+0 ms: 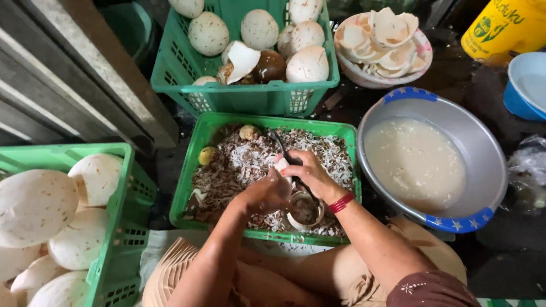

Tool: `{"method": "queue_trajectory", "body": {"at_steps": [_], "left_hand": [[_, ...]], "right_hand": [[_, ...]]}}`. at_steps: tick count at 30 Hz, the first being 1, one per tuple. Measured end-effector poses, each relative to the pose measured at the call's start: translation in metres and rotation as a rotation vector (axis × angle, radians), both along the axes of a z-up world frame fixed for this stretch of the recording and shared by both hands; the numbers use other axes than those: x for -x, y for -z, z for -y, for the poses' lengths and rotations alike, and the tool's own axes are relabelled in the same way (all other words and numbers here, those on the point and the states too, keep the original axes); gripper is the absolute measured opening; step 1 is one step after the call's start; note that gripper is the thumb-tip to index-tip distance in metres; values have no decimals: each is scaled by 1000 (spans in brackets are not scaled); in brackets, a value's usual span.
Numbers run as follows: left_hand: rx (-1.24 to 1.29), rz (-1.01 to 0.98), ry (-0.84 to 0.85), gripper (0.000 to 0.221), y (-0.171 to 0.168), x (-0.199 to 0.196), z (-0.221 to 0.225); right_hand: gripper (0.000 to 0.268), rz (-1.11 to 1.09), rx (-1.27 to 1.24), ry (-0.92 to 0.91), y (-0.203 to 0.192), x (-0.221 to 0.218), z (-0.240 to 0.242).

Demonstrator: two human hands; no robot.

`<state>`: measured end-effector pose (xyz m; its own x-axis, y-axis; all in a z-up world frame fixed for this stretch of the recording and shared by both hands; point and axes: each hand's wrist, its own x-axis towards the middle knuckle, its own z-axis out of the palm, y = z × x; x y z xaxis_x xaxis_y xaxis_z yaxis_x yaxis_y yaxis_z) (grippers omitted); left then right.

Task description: Scraping the outer layer of white round produce using a small knife in a processing area

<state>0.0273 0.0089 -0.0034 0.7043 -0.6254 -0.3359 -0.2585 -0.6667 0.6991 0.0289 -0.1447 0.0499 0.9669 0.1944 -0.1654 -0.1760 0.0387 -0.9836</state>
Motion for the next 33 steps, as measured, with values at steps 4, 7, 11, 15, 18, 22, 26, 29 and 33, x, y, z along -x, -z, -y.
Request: {"method": "queue_trajectory", "body": {"at_steps": [4,7,11,15,18,22,26,29,33], "left_hand": [[-553,157,-82,106,-23,11,11],[-625,244,-115,79,-36,21,16],[-524,252,-247,48,-6,11,7],[-508,280,-201,43,1,7,8],[-434,94,-258,39,-38,20,11],[-476,103,-258,40,-35,15,11],[-380,54,-257,44,-51,26,14],[-390,66,-275,49,-51,17,10],[-421,-16,-260,47,-44,20,13]], "right_hand": [[30,-27,-39,131,47,-13,1],[30,-87,-37,168,65,-19,9],[27,155,245,211,30,-1,9],[15,860,615,96,53,8,-7],[17,827,662,184,68,-5,1],[21,904,671,232,37,17,-11],[24,681,553,254,64,-9,0],[15,671,612,251,22,16,-7],[18,864,705,165,56,11,-9]]}}
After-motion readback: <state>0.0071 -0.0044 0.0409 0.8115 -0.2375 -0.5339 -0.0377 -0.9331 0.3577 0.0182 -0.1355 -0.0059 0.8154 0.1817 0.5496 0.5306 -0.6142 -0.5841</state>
